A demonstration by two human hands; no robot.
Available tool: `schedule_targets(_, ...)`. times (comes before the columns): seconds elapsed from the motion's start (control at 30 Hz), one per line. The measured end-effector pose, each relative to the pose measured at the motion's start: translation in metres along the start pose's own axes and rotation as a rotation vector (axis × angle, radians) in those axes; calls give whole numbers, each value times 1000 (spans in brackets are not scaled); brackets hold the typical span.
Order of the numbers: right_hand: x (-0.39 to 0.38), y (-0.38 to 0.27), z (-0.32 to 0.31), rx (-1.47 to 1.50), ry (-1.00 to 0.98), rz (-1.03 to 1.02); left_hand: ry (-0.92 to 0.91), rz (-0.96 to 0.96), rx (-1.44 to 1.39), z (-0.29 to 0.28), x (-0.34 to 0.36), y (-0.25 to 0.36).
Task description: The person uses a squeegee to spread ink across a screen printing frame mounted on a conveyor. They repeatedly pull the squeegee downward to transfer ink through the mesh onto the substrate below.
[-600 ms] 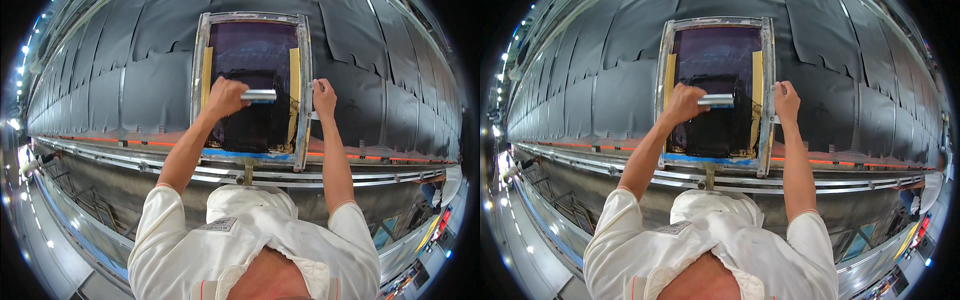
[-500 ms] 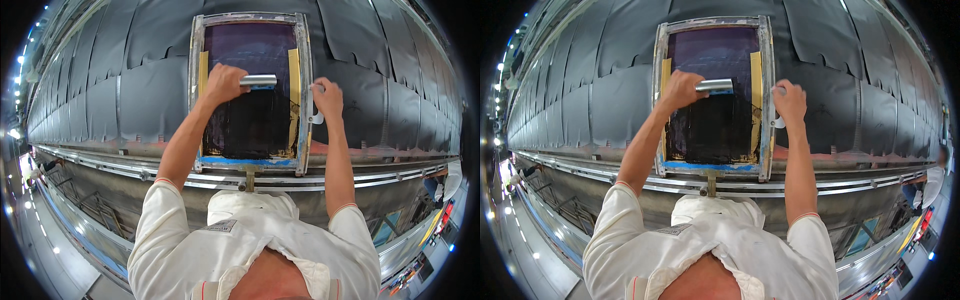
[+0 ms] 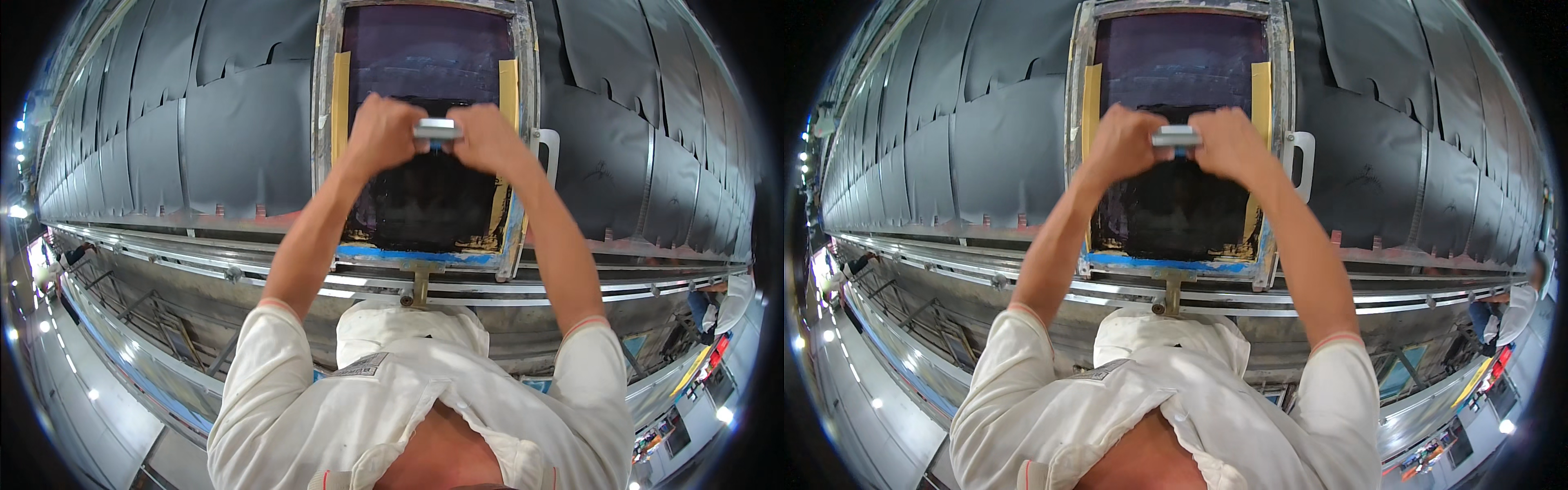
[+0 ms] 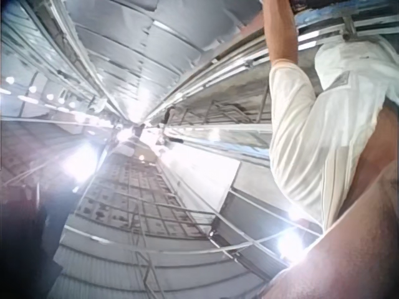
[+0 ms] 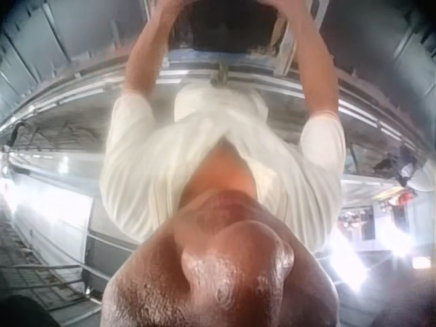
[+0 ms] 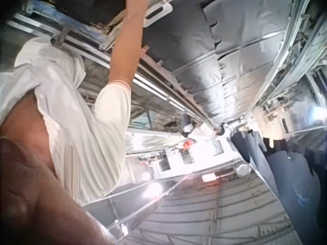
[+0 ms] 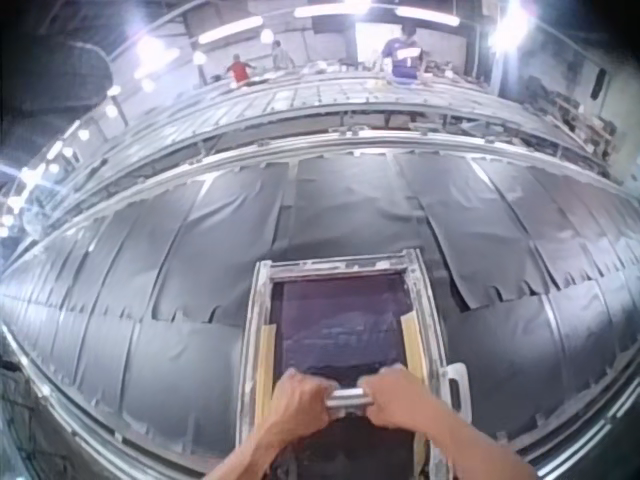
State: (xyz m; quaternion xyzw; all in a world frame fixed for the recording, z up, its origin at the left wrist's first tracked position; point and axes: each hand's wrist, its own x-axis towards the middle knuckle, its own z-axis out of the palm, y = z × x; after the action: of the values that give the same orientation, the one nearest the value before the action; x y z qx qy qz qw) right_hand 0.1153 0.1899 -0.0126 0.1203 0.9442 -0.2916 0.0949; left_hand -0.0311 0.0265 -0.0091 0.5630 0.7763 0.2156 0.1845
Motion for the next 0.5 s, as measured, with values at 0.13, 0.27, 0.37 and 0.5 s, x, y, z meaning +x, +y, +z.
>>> schedule_targets(0.13, -64, -32, 29, 9, 3, -74, -86, -1, 58, 12, -68, 32)
schedule_targets(0.27, -34, -19, 12, -62, 65, -99, -37, 74, 127, -3, -32, 16)
schedule_targets(0.37, 20, 2, -25, 78, 46, -9, 21, 78, 129, -17, 26, -11)
schedule_targets(0.5, 52, 12, -38, 47, -18, 63, 37, 59, 104, -19, 56, -29)
